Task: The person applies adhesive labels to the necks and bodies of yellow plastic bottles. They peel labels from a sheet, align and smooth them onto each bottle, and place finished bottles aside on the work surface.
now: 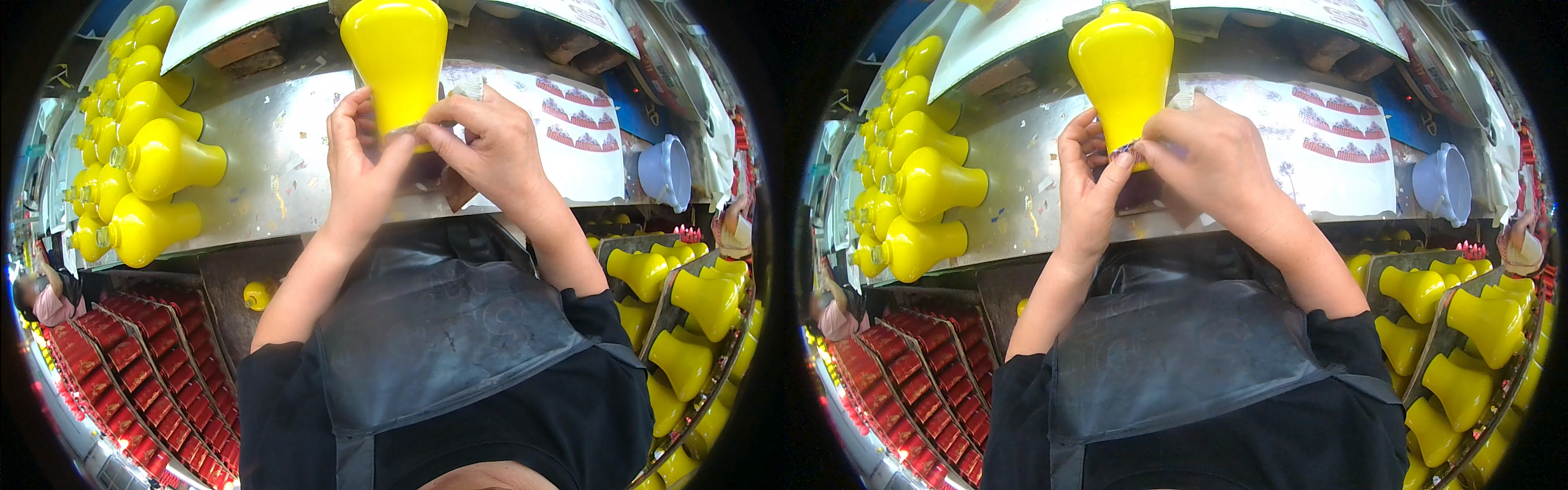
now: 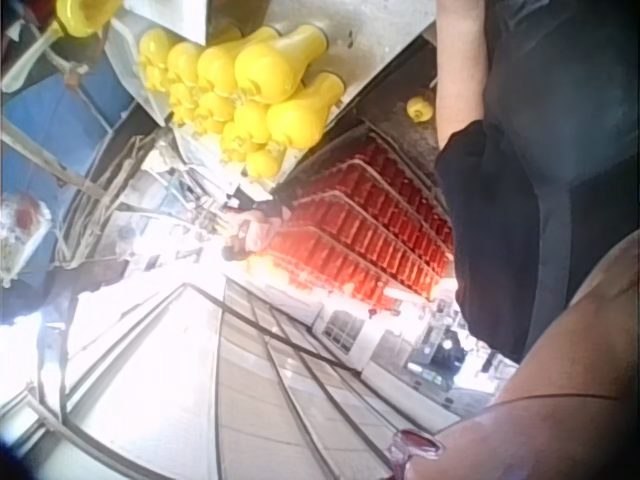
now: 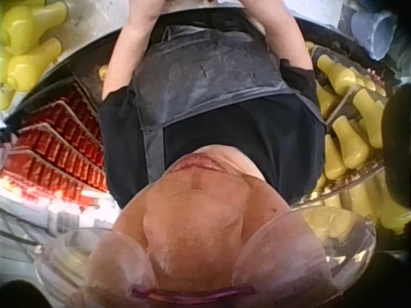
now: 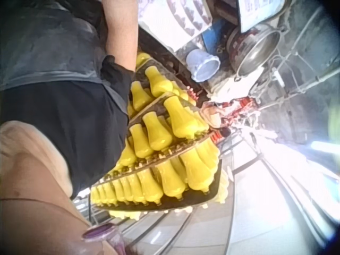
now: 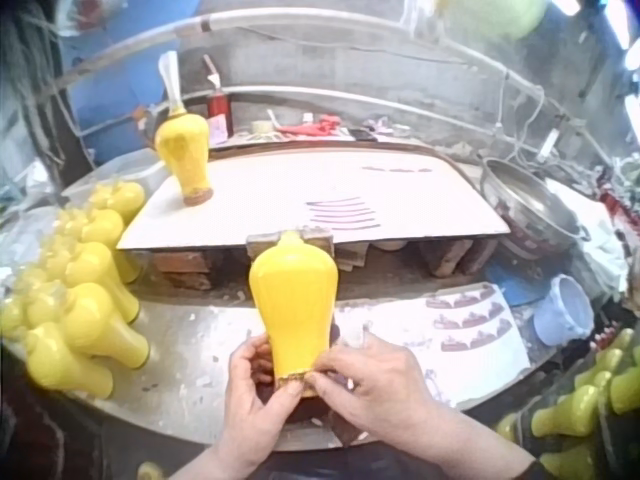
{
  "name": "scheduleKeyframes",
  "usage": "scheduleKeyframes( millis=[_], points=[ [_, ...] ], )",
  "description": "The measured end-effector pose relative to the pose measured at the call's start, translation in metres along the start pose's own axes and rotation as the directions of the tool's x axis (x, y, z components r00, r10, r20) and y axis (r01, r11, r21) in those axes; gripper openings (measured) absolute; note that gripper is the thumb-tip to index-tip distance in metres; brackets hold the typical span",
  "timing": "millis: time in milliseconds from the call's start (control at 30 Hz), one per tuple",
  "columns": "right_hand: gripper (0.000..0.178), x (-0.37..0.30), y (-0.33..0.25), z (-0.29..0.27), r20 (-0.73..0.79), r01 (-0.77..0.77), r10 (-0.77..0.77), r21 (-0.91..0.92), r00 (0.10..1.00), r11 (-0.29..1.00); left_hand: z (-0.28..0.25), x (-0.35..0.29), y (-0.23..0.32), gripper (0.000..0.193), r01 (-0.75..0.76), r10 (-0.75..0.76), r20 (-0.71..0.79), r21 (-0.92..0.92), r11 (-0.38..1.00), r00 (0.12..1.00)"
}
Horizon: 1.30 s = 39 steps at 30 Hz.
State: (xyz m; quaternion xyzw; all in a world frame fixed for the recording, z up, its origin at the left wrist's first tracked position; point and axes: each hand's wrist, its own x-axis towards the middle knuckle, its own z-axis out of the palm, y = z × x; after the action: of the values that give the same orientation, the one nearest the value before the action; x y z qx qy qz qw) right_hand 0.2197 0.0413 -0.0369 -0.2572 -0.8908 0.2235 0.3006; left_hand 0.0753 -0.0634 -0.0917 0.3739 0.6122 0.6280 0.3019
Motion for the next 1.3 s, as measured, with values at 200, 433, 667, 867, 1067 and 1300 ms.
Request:
scheduleKeyframes(
  millis=[200,433,667,867,1067,1300],
  points=[
    [0.013,0.007,-0.009,-0.008,0.031,0.006,-0.003,-0.067,1.000,0.998,0.003,0.002,0.005,0.073,0.021,-0.020,-0.014,0.058,0.998,1.000],
    [0.021,0.009,-0.009,-0.003,0.071,-0.182,0.188,-0.086,0.980,0.980,0.002,0.003,0.007,0.076,0.043,-0.043,-0.010,0.081,0.996,0.999],
    [0.032,-0.002,-0.002,0.002,0.100,-0.402,0.391,0.140,0.915,0.905,-0.002,0.002,-0.001,0.054,0.028,-0.024,0.022,-0.194,0.981,0.999],
    [0.049,-0.010,0.010,0.008,0.265,-0.574,0.509,0.402,0.819,0.714,-0.006,0.000,-0.007,0.045,0.017,-0.011,0.034,-0.165,0.986,0.999],
    [0.054,-0.020,0.014,0.014,0.281,-0.529,0.452,0.353,0.847,0.772,-0.005,0.003,-0.010,0.050,0.032,-0.029,0.014,-0.278,0.960,0.999],
    [0.059,-0.019,0.014,0.015,0.290,-0.527,0.446,0.348,0.847,0.775,-0.003,0.002,-0.006,0.056,0.027,-0.028,0.001,-0.202,0.979,1.000]
  ],
)
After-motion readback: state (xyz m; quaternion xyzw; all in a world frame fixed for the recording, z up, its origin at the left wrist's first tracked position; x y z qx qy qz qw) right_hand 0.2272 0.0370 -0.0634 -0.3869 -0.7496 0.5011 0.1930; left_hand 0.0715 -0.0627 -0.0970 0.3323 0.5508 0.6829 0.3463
